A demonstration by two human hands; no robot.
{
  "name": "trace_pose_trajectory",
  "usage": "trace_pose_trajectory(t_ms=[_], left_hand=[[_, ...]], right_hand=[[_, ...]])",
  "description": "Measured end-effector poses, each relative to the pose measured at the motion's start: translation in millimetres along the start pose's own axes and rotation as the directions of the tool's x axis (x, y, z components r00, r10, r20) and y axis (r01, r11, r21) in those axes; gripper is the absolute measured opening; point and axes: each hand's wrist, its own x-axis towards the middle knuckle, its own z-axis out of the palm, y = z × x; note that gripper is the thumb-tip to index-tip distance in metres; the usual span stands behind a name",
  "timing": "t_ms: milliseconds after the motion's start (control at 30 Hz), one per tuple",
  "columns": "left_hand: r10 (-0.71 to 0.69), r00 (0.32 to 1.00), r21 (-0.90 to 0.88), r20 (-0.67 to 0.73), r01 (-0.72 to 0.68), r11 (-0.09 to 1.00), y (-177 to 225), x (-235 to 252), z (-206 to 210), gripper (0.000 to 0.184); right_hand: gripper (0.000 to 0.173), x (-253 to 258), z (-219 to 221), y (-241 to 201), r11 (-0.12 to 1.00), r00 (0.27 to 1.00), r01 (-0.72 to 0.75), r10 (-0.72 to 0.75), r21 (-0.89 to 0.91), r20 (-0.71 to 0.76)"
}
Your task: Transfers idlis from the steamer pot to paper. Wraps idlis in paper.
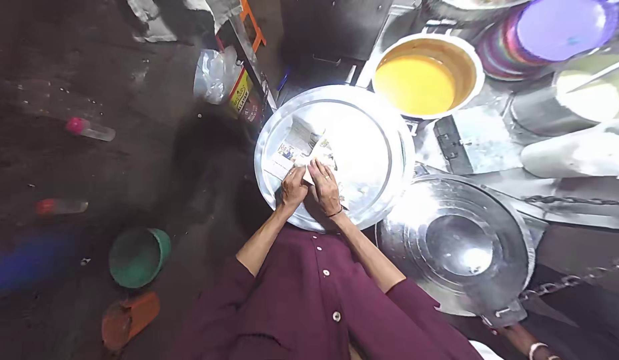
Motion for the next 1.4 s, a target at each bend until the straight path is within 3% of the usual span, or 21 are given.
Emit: trace_pose_trajectory(t_ms=[67,133,233,300,367,433,467,533,600,667,733,800,867,967,1033,1100,1200,1267,1333,1400], left_hand=[[-0.108,0.994,-0.018,0.016,0.109,0.994,5.8,8.0,-4.1,0.028],[-0.112,0.989,-0.075,0.097,0.119,0.99,4.3,15.2,-11.1,0.029],[-0.021,0.97,-0.176,0.243,0.065,0.982,-4.7,20.4,-28.7,0.031],[0.036,0.988,-0.225,0.152,-0.001,0.974,-9.1,13.1,-37.3,0.034],[0.015,0.996,-0.249,-0.092,-0.038,0.968,-12.8,9.4,-43.1,0.025],[-0.089,0.967,-0.161,-0.237,0.051,0.986,-19.9,8.8,-48.5,0.022],[-0.151,0.962,-0.052,-0.226,0.143,0.988,-24.6,10.3,-50.0,0.025],[-0.322,0.946,0.262,-0.046,0.323,0.91,-30.6,17.6,-52.5,0.045],[-0.458,0.886,0.499,0.075,0.364,0.787,-34.8,30.0,-50.6,0.069],[-0.503,0.853,0.491,0.14,0.381,0.783,-38.5,41.0,-49.5,0.05],[-0.551,0.802,0.352,0.232,0.458,0.816,-43.8,49.2,-53.7,0.033],[-0.559,0.773,0.153,0.3,0.539,0.828,-42.6,55.9,-63.2,0.028],[-0.526,0.777,-0.125,0.346,0.594,0.795,-36.1,54.6,-69.0,0.024],[-0.373,0.852,-0.417,0.367,0.509,0.753,-23.7,52.7,-56.1,0.021],[-0.303,0.873,-0.432,0.383,0.459,0.776,-20.2,50.6,-40.5,0.026],[-0.284,0.881,-0.395,0.378,0.431,0.811,-16.9,52.8,-31.6,0.028],[-0.159,0.893,-0.404,0.421,0.342,0.849,-8.2,58.9,-39.7,0.028],[-0.02,0.885,-0.391,0.466,0.226,0.892,-7.2,57.1,-52.5,0.035],[0.114,0.873,-0.385,0.475,0.09,0.919,-8.3,56.5,-59.8,0.036],[0.2,0.863,-0.351,0.464,-0.028,0.936,-16.5,60.8,-54.7,0.036]], right_hand=[[0.057,-2.7,-0.1,-1.9,0.999,0.997,0.022,-0.018,-0.048,0.071],[0.068,-1.5,3.6,-4.8,0.987,0.993,0.025,-0.006,-0.161,0.116],[0.055,3.9,20.6,-10.0,0.951,0.994,-0.033,0.063,-0.306,0.089],[0.052,6.0,33.5,-13.3,0.919,0.992,-0.079,0.109,-0.386,0.057],[0.053,11.4,40.6,-15.0,0.891,0.991,-0.104,0.132,-0.442,0.033],[0.055,10.8,43.9,-15.8,0.875,0.99,-0.107,0.139,-0.472,0.033],[0.055,9.9,45.6,-14.5,0.869,0.99,-0.104,0.135,-0.484,0.029],[0.056,8.9,49.4,-12.5,0.863,0.991,-0.105,0.132,-0.494,0.019],[0.057,9.4,51.5,-14.6,0.863,0.989,-0.111,0.143,-0.493,0.027],[0.056,10.5,52.2,-14.6,0.861,0.989,-0.115,0.146,-0.495,0.024],[0.056,10.4,52.2,-14.3,0.862,0.989,-0.114,0.144,-0.495,0.023],[0.056,12.1,51.3,-13.5,0.866,0.991,-0.113,0.136,-0.487,0.012],[0.056,11.3,49.8,-15.1,0.876,0.989,-0.12,0.146,-0.466,0.02],[0.057,9.3,43.2,-17.1,0.912,0.986,-0.13,0.159,-0.388,0.044],[0.037,5.2,43.5,-16.3,0.929,0.995,-0.09,0.103,-0.36,0.016],[0.029,9.0,40.5,-15.8,0.926,0.996,-0.073,0.086,-0.369,0.021],[0.041,18.2,15.6,-16.6,0.954,0.982,-0.107,0.145,-0.28,0.119],[0.048,17.4,-11.6,-12.9,0.992,0.968,-0.11,0.123,-0.068,0.218],[0.046,11.7,-49.2,-7.0,0.985,0.962,-0.074,0.028,0.158,0.272],[0.042,-3.4,-82.5,4.3,0.992,0.934,0.084,-0.11,0.091,0.34]])
